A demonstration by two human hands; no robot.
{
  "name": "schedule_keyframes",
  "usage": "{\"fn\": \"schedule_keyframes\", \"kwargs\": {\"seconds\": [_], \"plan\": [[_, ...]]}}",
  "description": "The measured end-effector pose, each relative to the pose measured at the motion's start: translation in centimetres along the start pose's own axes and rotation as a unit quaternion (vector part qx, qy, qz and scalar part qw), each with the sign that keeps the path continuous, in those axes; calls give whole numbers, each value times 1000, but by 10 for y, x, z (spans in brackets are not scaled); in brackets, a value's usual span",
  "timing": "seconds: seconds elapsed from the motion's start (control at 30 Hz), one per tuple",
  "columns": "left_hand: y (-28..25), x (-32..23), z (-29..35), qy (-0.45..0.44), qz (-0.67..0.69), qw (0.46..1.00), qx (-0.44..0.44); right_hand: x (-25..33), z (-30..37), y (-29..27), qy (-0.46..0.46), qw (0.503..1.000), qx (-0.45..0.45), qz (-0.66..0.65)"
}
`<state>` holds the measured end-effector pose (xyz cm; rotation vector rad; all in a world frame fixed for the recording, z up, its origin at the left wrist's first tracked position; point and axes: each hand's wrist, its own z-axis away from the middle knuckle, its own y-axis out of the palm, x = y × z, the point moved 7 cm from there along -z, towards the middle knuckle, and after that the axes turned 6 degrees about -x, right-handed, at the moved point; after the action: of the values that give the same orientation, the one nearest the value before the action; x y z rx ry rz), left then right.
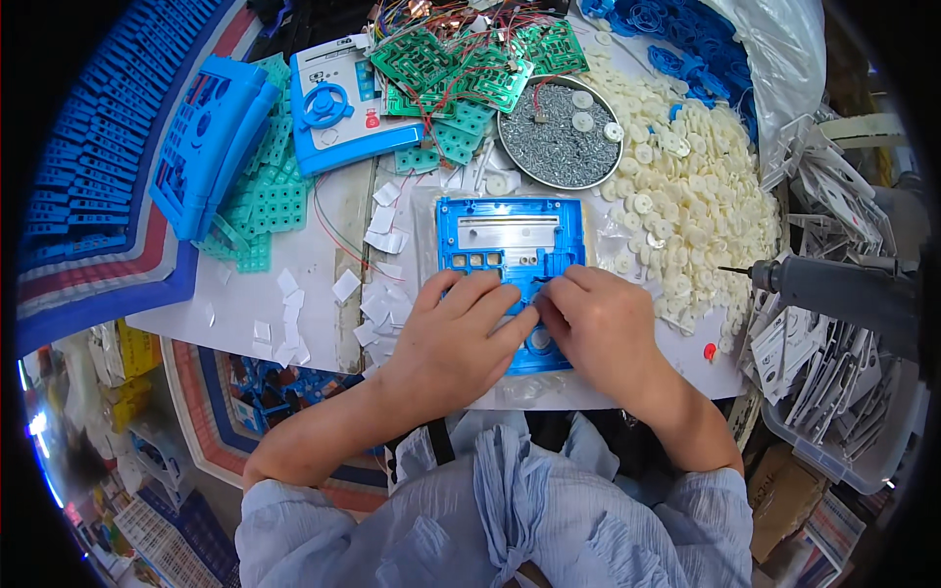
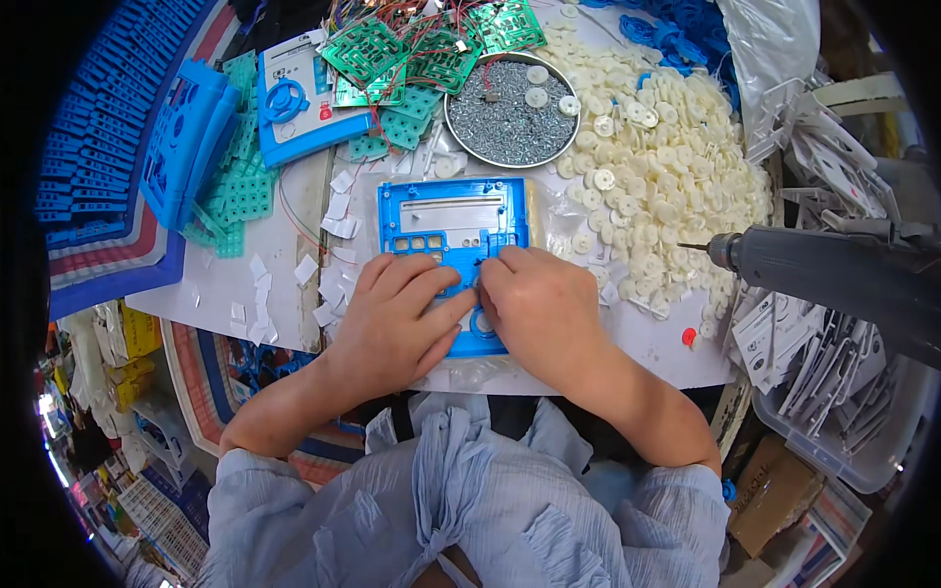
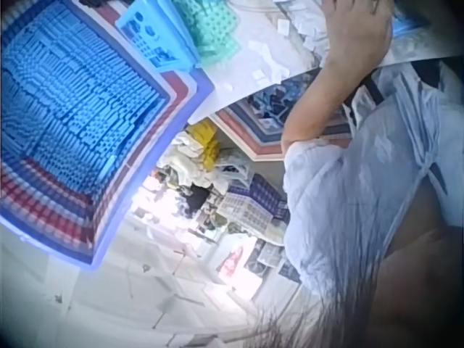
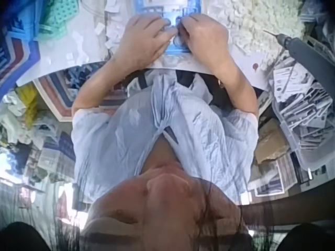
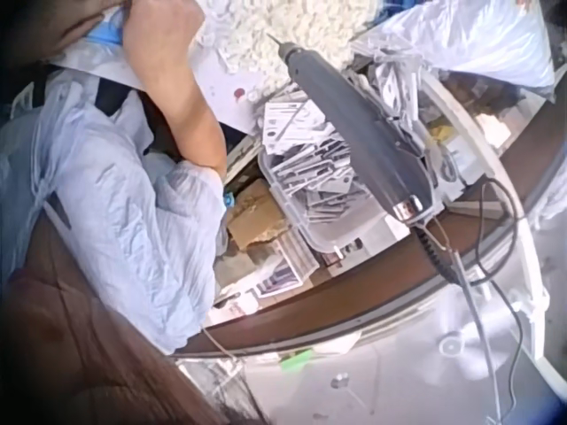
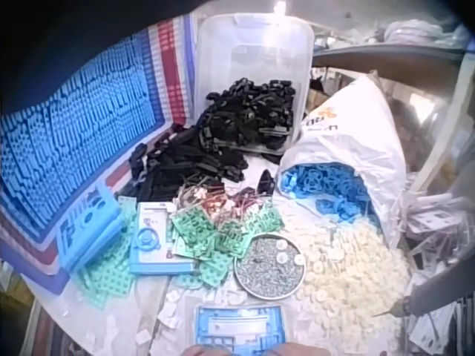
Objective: Assembling and packaging electronic toy devices at a factory workbench.
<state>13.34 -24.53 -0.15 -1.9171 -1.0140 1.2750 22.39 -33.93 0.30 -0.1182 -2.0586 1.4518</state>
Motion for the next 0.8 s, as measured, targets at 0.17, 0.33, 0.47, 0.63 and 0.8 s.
{"fn": "schedule_keyframes", "kwargs": {"seconds": [0.17, 0.33, 0.47, 0.63, 0.8], "plan": [[4, -3, 0, 4, -47, 998, 29, -10, 2, 4, 72, 997, 3, -42], [8, -3, -2, 11, -52, 997, 60, -23, 7, -17, 112, 982, -25, -149], [8, -2, -4, 8, -45, 997, 66, -40, 39, -71, 127, 959, -139, -210], [2, -5, -11, 9, -34, 997, 72, -75, 94, -130, 167, 913, -341, -150], [1, -8, -16, 16, -43, 995, 84, -103, 108, -150, 132, 837, -498, -183]]}}
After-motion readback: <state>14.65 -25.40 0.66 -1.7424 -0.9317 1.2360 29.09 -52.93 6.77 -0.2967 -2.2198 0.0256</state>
